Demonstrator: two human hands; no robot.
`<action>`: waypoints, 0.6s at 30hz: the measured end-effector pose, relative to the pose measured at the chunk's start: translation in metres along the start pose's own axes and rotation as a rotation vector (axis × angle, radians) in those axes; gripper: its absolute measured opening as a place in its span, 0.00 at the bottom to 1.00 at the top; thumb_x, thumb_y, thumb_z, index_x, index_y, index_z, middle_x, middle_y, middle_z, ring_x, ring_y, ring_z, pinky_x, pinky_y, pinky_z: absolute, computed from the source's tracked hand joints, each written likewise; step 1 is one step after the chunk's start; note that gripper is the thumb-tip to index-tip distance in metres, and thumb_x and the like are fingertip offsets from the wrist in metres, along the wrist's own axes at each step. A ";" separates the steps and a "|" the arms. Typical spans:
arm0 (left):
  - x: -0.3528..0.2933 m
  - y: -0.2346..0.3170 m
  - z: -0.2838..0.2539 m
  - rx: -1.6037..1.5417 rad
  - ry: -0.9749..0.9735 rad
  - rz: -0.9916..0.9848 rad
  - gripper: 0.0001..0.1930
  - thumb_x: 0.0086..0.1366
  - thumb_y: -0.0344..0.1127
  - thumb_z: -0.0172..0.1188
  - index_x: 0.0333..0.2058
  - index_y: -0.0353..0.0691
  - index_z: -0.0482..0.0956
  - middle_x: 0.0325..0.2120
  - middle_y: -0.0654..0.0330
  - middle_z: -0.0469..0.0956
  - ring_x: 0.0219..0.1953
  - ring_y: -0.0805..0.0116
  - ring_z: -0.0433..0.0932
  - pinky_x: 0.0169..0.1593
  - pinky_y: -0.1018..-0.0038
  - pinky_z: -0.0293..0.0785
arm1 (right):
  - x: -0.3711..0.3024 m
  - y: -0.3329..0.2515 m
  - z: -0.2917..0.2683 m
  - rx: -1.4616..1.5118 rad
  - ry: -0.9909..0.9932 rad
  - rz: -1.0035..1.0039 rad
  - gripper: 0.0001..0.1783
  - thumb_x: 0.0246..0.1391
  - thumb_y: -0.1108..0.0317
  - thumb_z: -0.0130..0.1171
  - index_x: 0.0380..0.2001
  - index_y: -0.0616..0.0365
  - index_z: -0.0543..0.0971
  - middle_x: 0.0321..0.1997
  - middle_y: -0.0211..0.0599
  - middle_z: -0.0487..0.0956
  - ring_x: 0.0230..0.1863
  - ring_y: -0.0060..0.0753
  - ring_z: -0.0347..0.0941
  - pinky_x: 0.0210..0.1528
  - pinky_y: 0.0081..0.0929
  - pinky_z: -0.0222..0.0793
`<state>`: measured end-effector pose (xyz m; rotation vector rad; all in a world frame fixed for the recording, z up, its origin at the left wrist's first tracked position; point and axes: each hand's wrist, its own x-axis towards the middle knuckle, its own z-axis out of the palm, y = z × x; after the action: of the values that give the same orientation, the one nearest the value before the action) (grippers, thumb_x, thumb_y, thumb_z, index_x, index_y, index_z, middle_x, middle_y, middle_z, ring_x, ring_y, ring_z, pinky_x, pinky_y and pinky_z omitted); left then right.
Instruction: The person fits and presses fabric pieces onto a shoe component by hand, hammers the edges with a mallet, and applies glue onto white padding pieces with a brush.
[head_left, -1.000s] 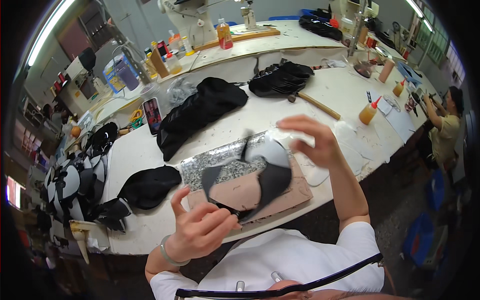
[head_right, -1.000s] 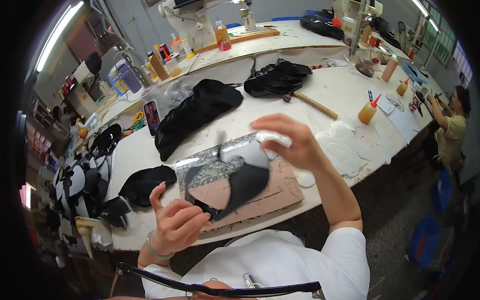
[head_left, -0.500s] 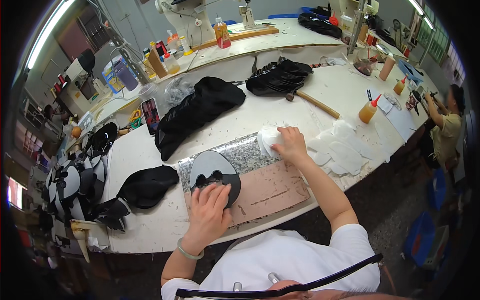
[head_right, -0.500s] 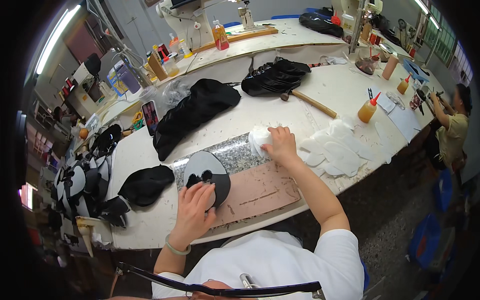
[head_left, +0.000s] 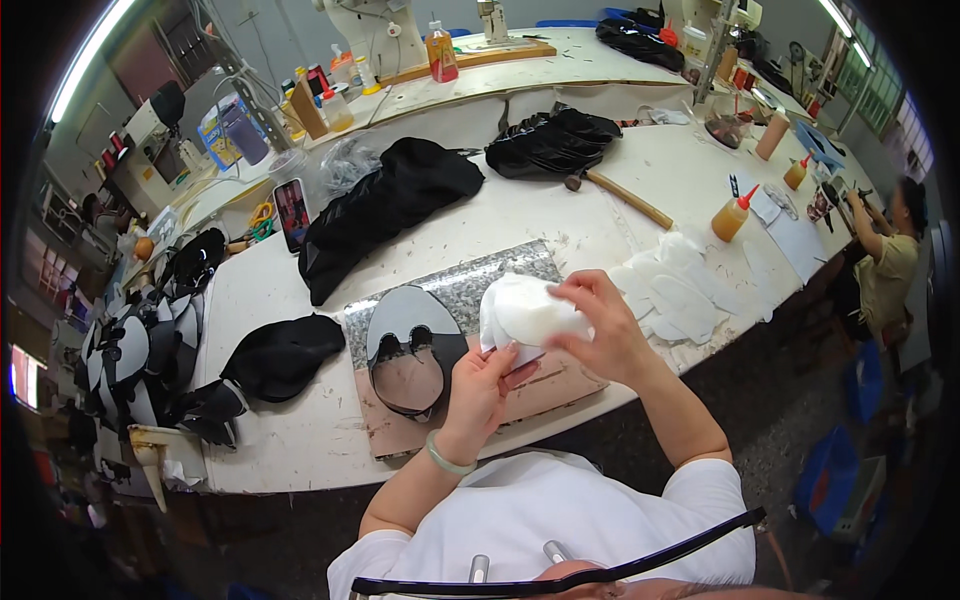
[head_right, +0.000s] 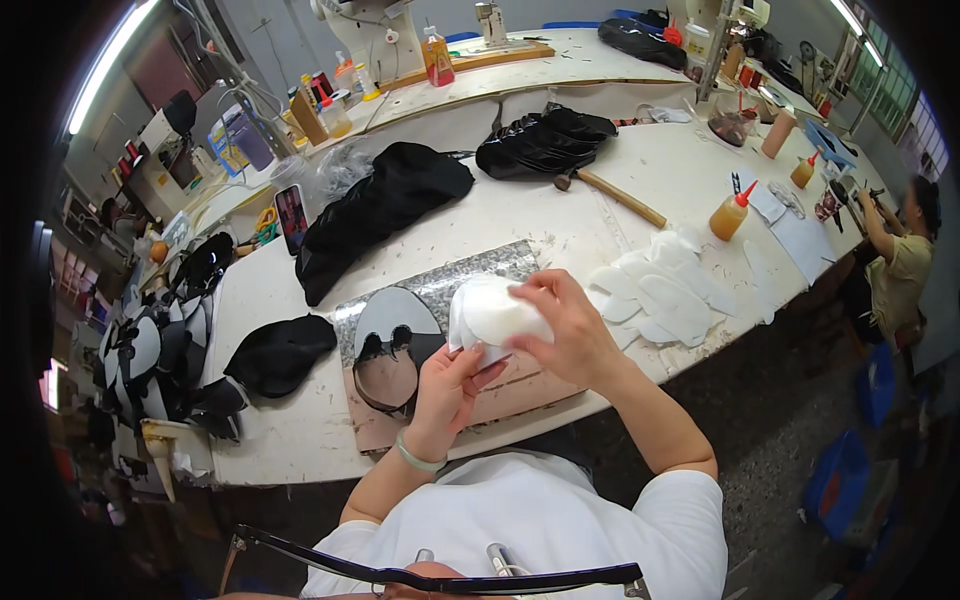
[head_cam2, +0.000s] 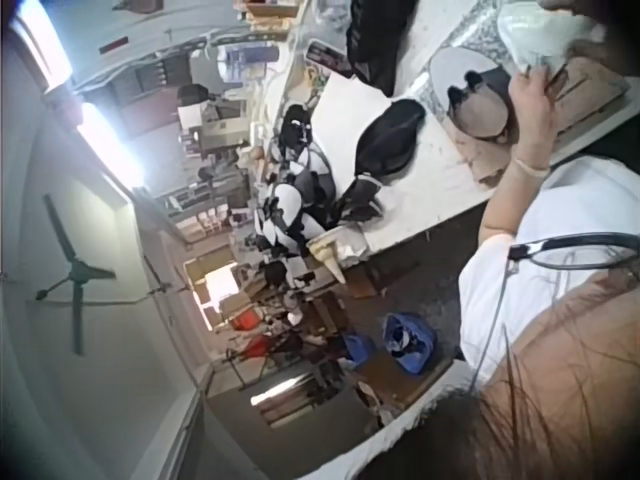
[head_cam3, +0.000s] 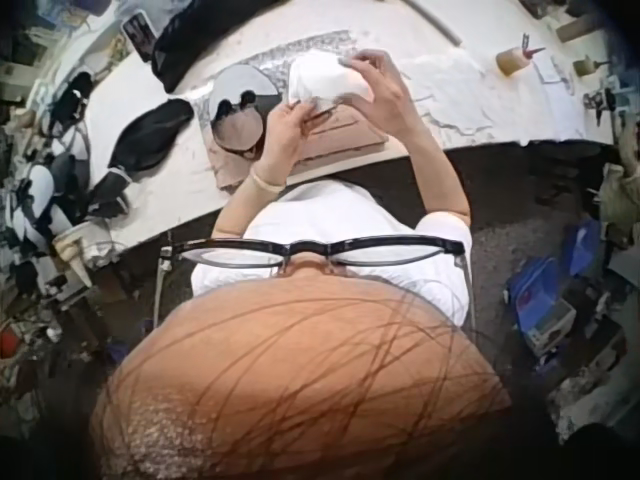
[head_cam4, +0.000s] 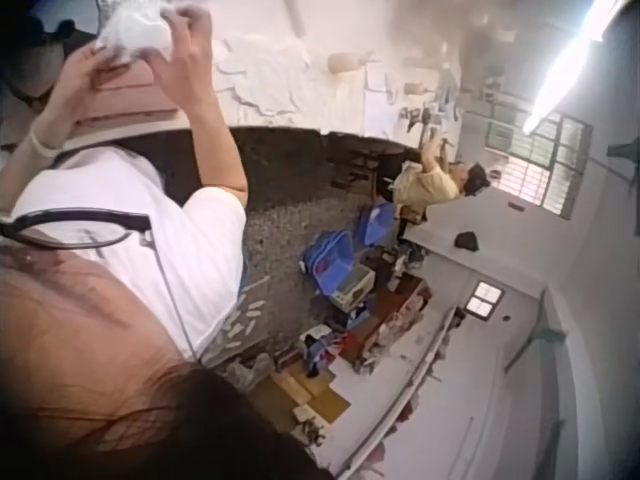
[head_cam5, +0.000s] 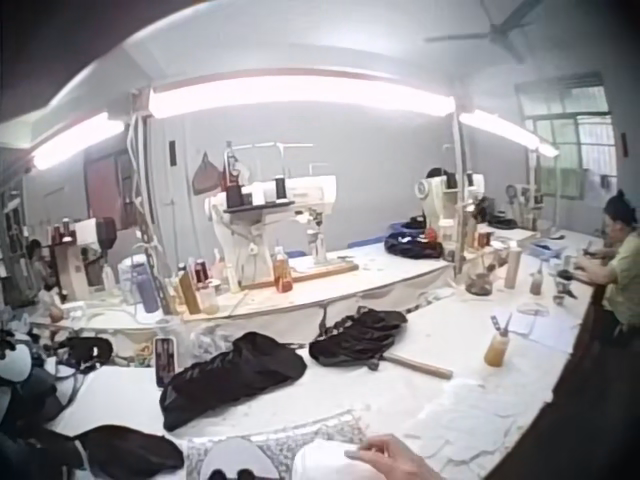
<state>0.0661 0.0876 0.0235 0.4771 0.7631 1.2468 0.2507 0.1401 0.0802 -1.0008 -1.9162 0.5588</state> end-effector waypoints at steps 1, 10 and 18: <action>0.001 0.001 0.000 -0.033 -0.011 -0.014 0.14 0.67 0.28 0.51 0.49 0.28 0.70 0.44 0.53 0.77 0.42 0.65 0.80 0.44 0.75 0.82 | -0.003 -0.003 -0.010 -0.045 -0.095 -0.162 0.24 0.38 0.68 0.71 0.41 0.59 0.77 0.38 0.36 0.75 0.36 0.31 0.70 0.40 0.27 0.68; 0.003 0.001 0.019 0.070 -0.133 -0.091 0.16 0.67 0.29 0.51 0.51 0.27 0.69 0.41 0.51 0.78 0.42 0.67 0.80 0.46 0.77 0.81 | -0.021 0.021 -0.043 -0.462 -0.262 -0.523 0.09 0.43 0.71 0.61 0.32 0.56 0.76 0.37 0.31 0.75 0.39 0.31 0.70 0.39 0.29 0.64; 0.021 -0.011 0.043 0.265 -0.188 0.006 0.14 0.67 0.29 0.53 0.49 0.29 0.70 0.40 0.55 0.79 0.42 0.69 0.80 0.45 0.79 0.79 | -0.019 0.034 -0.055 -0.699 -0.299 -0.391 0.04 0.48 0.72 0.54 0.30 0.57 0.74 0.37 0.34 0.75 0.39 0.34 0.69 0.41 0.30 0.61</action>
<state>0.1076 0.1083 0.0390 0.8013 0.7693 1.0925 0.3180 0.1434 0.0753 -0.9442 -2.5747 -0.2286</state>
